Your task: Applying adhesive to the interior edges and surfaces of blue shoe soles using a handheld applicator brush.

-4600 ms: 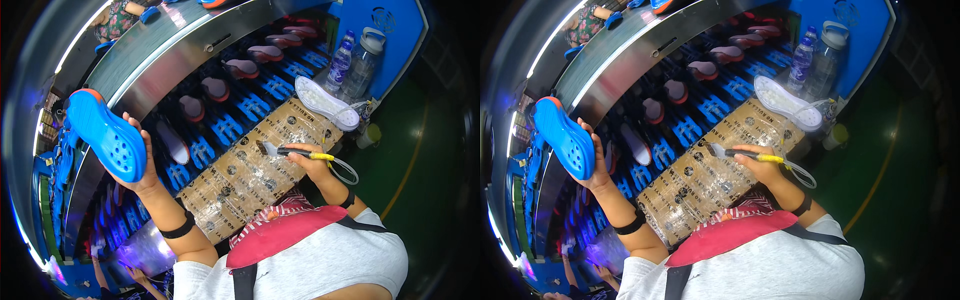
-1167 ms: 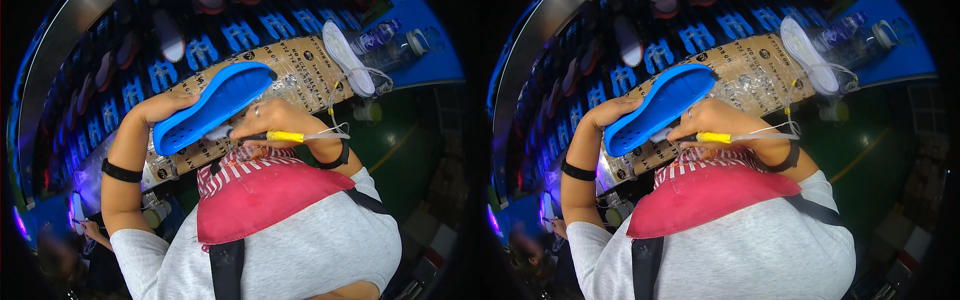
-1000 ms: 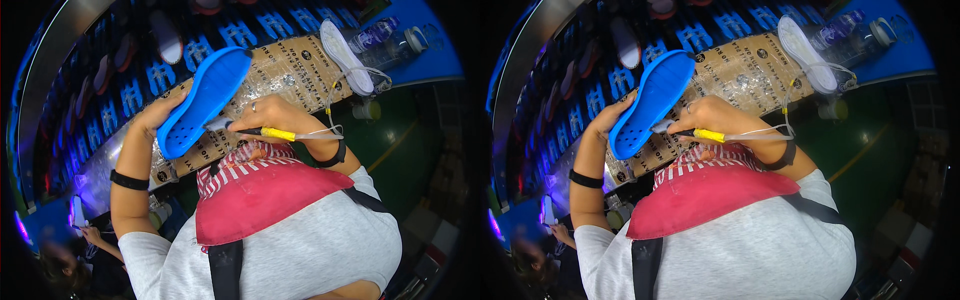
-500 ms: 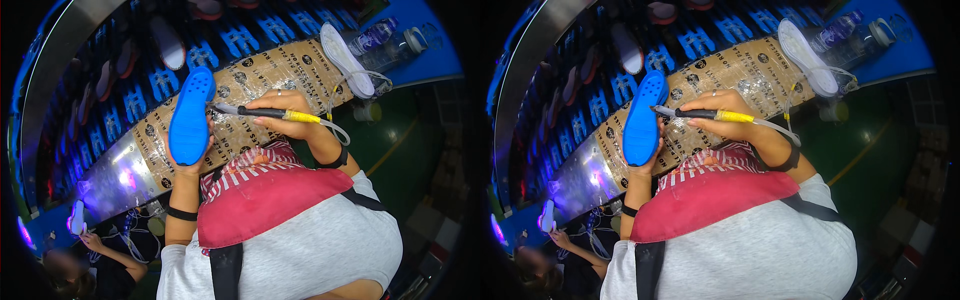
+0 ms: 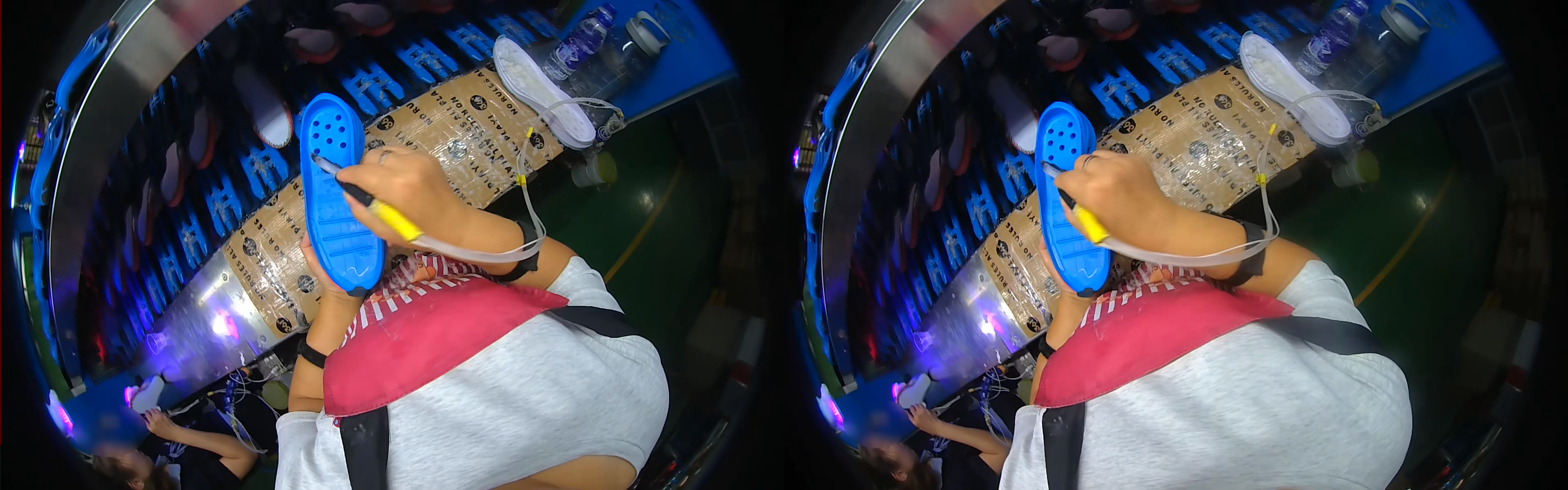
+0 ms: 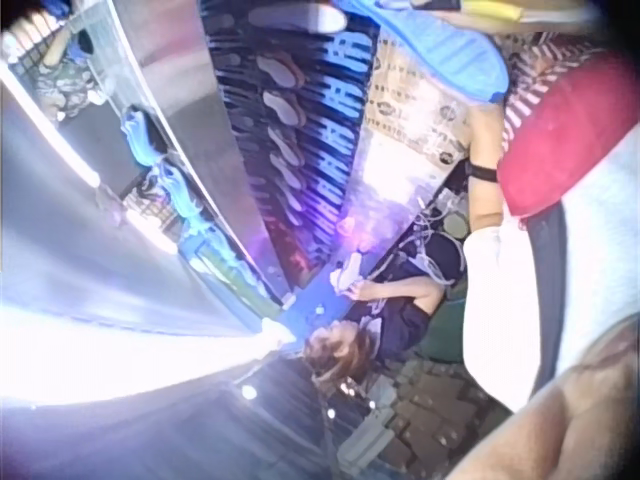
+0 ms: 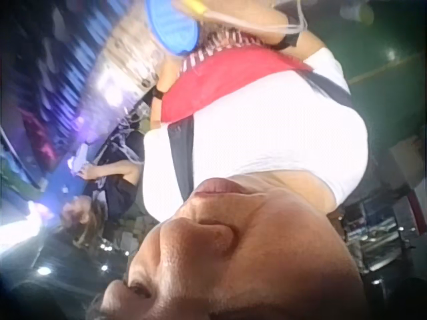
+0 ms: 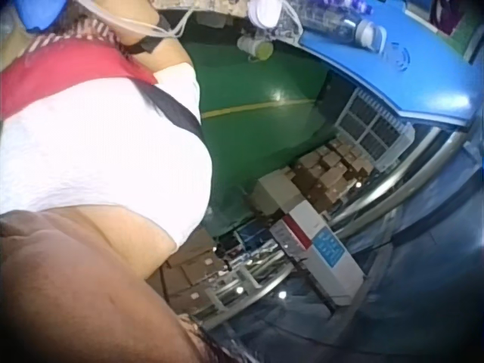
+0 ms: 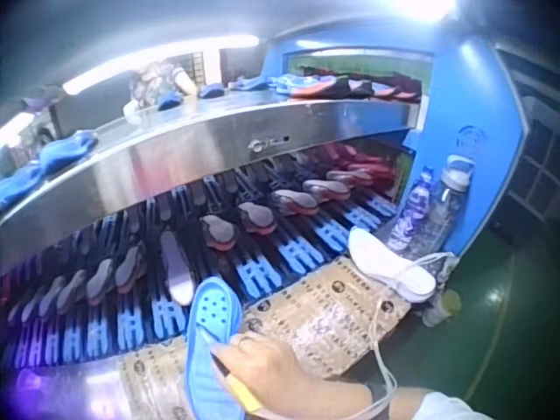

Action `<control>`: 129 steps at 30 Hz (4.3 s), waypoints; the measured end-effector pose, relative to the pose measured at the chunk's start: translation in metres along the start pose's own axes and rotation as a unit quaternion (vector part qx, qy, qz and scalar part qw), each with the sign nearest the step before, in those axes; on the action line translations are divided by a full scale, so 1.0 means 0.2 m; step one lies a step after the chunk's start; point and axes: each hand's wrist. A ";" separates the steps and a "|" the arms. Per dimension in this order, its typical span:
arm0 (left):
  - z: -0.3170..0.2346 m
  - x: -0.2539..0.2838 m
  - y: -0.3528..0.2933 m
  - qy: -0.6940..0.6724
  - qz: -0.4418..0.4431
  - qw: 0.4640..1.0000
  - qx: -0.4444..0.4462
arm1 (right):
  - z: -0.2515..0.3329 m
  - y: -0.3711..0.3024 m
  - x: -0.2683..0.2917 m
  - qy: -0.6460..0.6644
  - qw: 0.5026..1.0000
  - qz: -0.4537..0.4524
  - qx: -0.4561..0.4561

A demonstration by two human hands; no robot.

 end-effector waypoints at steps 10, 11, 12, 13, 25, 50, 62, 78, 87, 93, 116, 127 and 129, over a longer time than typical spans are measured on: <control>-0.04 0.00 0.05 0.362 -0.024 0.930 -0.053 | 0.06 -0.05 -0.11 0.129 0.990 -0.007 0.065; -0.04 0.00 0.05 0.416 -0.085 0.899 -0.103 | 0.04 -0.04 -0.10 0.129 0.989 -0.008 0.065; -0.01 -0.02 0.06 0.275 -0.083 0.950 -0.121 | 0.03 -0.04 -0.09 0.107 0.993 -0.030 0.038; -0.02 -0.02 0.06 0.275 -0.084 0.950 -0.121 | 0.03 -0.04 -0.08 0.084 0.995 -0.052 0.010; 0.00 -0.19 0.13 0.306 0.019 0.948 -0.081 | 0.05 -0.10 -0.07 0.257 0.963 0.074 -0.042; -0.19 -0.35 0.15 0.336 0.047 0.936 -0.097 | 0.02 -0.19 -0.03 0.333 0.931 0.148 -0.023; -0.34 -0.33 0.15 0.357 0.035 0.933 0.013 | 0.02 -0.14 0.03 0.325 0.924 0.202 0.030; -0.33 -0.42 0.18 0.415 -0.170 0.874 0.187 | 0.00 -0.19 -0.02 0.224 0.917 0.284 0.167; -0.38 -0.47 0.18 0.501 -0.262 0.795 0.220 | 0.02 -0.22 -0.04 0.179 0.946 0.221 0.156; -0.43 -0.49 0.13 0.515 -0.274 0.783 0.217 | 0.00 -0.24 -0.04 0.146 0.965 0.178 0.127; -0.22 -0.25 0.09 0.395 -0.149 0.891 0.165 | -0.18 -0.21 0.07 0.133 0.984 -0.035 -0.115; 0.13 -0.73 0.45 0.525 0.106 0.845 0.010 | -0.24 -0.31 0.58 0.183 0.960 -0.176 -0.115; 0.22 -0.90 0.64 0.588 0.155 0.791 -0.066 | -0.25 -0.34 0.66 0.179 0.952 -0.193 -0.154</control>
Point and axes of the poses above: each hand's wrist, its own y-axis towards the middle knuckle, its own x-axis out of the back of the hand, z = x × y, and after that the axes turned 7 degrees about z, right-handed
